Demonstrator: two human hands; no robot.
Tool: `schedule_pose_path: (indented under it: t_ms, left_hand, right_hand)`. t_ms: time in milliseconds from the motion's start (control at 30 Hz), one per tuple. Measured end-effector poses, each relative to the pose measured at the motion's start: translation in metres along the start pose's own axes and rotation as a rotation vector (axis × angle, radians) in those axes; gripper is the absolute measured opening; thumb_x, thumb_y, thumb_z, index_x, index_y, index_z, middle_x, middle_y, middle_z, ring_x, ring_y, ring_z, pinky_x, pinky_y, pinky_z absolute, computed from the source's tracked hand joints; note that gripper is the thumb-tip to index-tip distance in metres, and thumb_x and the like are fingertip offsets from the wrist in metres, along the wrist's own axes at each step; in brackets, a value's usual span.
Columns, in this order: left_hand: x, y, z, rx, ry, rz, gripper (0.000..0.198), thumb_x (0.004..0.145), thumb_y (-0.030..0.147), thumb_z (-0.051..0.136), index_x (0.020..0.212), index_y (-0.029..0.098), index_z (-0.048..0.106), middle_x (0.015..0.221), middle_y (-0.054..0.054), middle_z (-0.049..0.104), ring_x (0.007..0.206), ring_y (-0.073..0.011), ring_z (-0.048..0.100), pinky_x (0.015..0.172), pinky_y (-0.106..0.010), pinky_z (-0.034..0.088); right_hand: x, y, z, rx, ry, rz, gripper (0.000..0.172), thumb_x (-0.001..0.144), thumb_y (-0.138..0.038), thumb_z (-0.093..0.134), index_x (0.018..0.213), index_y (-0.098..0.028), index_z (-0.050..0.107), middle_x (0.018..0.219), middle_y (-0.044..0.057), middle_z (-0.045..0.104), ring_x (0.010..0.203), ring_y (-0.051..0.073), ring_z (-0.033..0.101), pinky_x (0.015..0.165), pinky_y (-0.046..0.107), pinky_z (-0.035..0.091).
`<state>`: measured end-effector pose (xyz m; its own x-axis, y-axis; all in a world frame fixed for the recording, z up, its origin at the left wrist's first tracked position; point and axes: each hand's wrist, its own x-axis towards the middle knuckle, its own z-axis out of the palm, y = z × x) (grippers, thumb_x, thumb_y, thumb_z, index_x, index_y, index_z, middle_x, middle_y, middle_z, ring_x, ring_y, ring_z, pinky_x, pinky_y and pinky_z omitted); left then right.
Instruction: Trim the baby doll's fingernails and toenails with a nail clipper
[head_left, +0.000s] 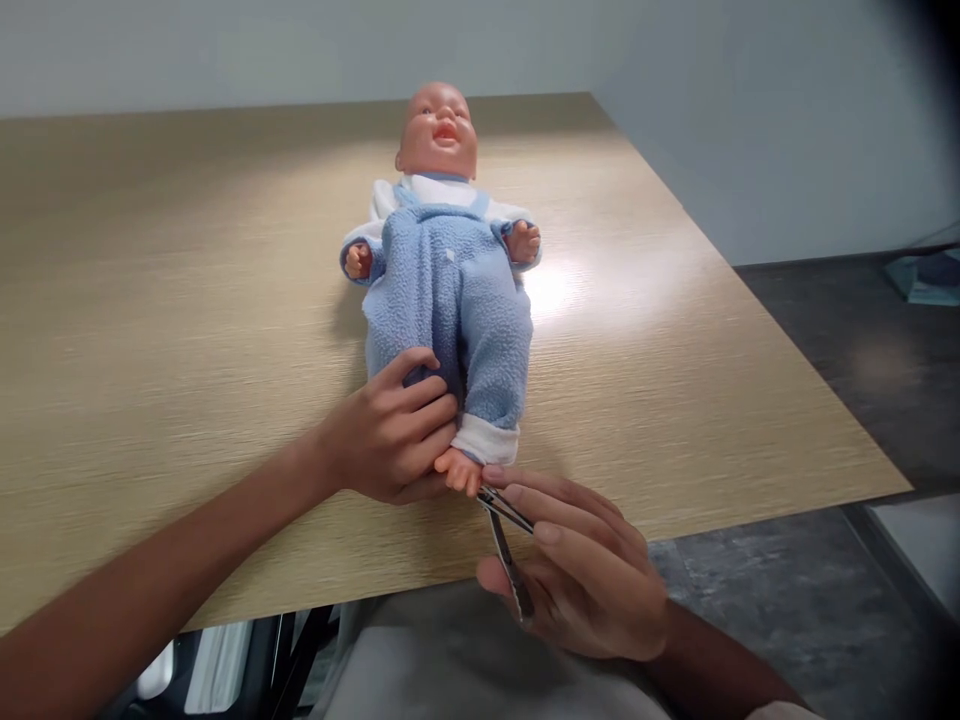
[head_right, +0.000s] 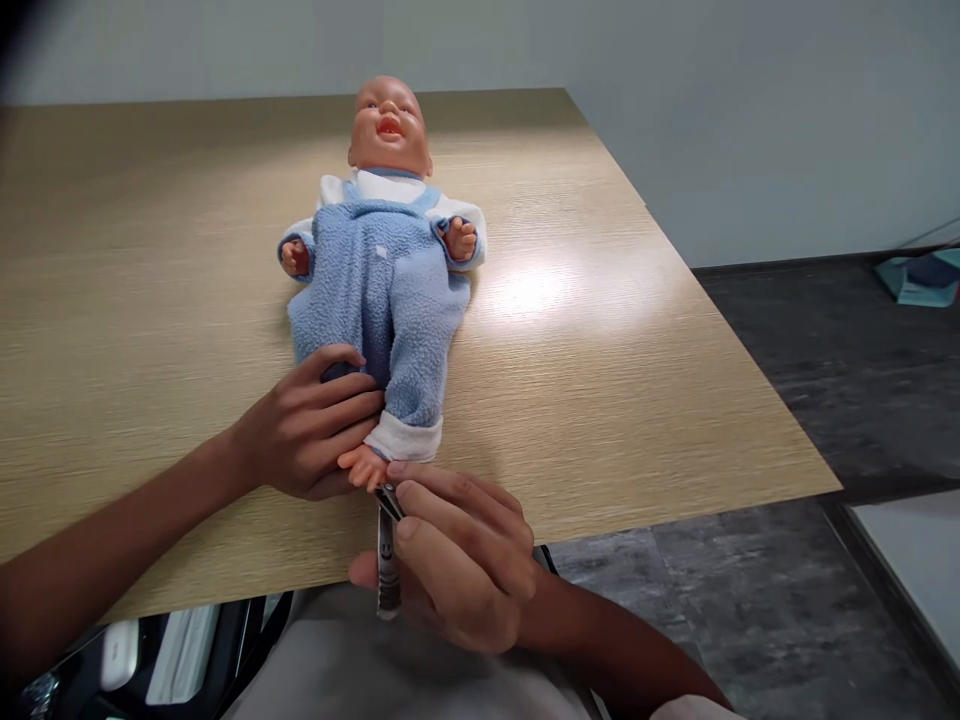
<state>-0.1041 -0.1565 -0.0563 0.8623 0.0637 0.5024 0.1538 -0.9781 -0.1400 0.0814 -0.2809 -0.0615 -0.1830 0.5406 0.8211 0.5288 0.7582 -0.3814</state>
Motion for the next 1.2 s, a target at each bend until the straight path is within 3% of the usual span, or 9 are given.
schedule_pose_path:
  t_ms: [533, 733, 933, 1200]
  left_hand:
    - [0.001, 0.001, 0.002, 0.0, 0.021, 0.005, 0.045, 0.092, 0.043, 0.038, 0.064, 0.013, 0.056, 0.069, -0.008, 0.059, 0.073, -0.018, 0.055, 0.081, -0.044, 0.045]
    - [0.001, 0.0, 0.002, 0.003, 0.02, 0.0, 0.045, 0.092, 0.043, 0.038, 0.064, 0.013, 0.056, 0.069, -0.007, 0.059, 0.072, -0.0173, 0.055, 0.082, -0.044, 0.045]
    - [0.001, 0.0, 0.001, 0.006, 0.018, -0.003, 0.046, 0.093, 0.042, 0.035, 0.063, 0.014, 0.055, 0.067, -0.007, 0.058, 0.071, -0.0166, 0.053, 0.083, -0.044, 0.044]
    - [0.001, 0.001, 0.001, 0.019, 0.035, -0.002, 0.042, 0.092, 0.037, 0.038, 0.063, 0.013, 0.057, 0.068, -0.007, 0.059, 0.072, -0.0171, 0.053, 0.083, -0.044, 0.045]
  right_hand:
    - [0.001, 0.005, -0.001, 0.163, -0.035, 0.07, 0.026, 0.086, -0.017, 0.069, 0.102, -0.009, 0.05, 0.095, 0.017, 0.068, 0.103, 0.027, 0.067, 0.08, 0.038, 0.063]
    - [0.005, 0.004, -0.001, 0.149, -0.053, 0.074, 0.037, 0.084, -0.019, 0.071, 0.112, -0.007, 0.048, 0.093, 0.016, 0.068, 0.101, 0.026, 0.068, 0.08, 0.038, 0.063]
    - [0.016, 0.0, -0.012, 0.068, -0.153, 0.034, 0.033, 0.085, -0.011, 0.068, 0.112, -0.006, 0.052, 0.097, 0.014, 0.068, 0.105, 0.022, 0.065, 0.086, 0.034, 0.06]
    - [0.029, 0.0, -0.012, 0.079, -0.209, 0.044, 0.042, 0.084, -0.013, 0.069, 0.121, -0.001, 0.052, 0.11, 0.013, 0.065, 0.109, 0.016, 0.06, 0.096, 0.03, 0.053]
